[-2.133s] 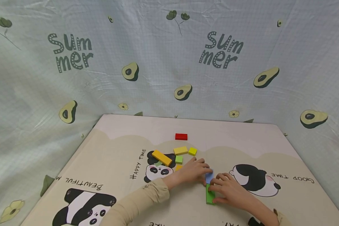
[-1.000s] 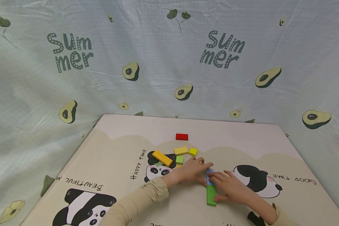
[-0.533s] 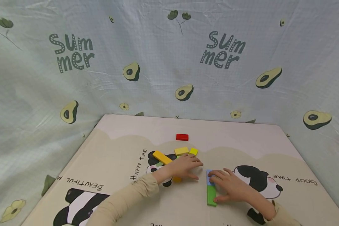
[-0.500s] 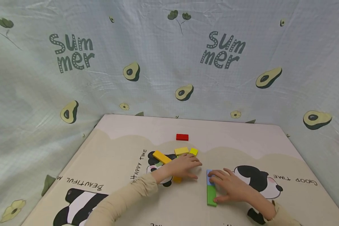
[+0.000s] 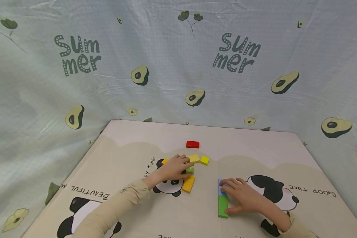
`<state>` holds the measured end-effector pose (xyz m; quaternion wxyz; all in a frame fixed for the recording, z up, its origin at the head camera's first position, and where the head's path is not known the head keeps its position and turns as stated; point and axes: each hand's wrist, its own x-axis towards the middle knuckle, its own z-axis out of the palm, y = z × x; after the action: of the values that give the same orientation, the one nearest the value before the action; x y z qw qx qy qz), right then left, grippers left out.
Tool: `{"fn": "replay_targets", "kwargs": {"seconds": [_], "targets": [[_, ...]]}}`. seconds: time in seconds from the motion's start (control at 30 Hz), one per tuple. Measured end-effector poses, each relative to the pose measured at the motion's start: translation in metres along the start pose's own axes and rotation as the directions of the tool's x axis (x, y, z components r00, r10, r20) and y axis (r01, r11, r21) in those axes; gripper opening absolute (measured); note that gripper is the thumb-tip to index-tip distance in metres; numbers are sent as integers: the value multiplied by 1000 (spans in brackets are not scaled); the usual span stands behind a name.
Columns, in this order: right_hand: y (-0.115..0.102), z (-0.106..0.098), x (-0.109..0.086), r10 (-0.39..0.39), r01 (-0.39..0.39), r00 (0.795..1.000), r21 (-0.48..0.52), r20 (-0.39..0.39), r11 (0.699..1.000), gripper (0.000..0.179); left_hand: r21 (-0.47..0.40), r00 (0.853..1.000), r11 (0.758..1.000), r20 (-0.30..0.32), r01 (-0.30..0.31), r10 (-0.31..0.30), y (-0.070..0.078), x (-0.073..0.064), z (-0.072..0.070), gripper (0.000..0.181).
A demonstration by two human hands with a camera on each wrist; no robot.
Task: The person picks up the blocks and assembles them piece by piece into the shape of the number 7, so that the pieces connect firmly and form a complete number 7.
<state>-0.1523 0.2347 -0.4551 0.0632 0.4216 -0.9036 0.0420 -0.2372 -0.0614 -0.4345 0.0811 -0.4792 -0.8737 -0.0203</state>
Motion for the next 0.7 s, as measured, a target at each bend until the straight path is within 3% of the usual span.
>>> {"fn": "replay_targets", "kwargs": {"seconds": [0.27,0.5,0.7], "targets": [[-1,-2,3,30,-31,998,7,51,1000,58,129,990,981,-32,143,-140,-15,-21,6,41],[-2,-4,4,40,-43,996,29,76,999,59,99,976,971,-36,219,-216,-22,-33,8,50],[-1,-3,3,36,-38,997,30,73,999,59,89,950,947,4,309,-311,-22,-38,10,59]]}}
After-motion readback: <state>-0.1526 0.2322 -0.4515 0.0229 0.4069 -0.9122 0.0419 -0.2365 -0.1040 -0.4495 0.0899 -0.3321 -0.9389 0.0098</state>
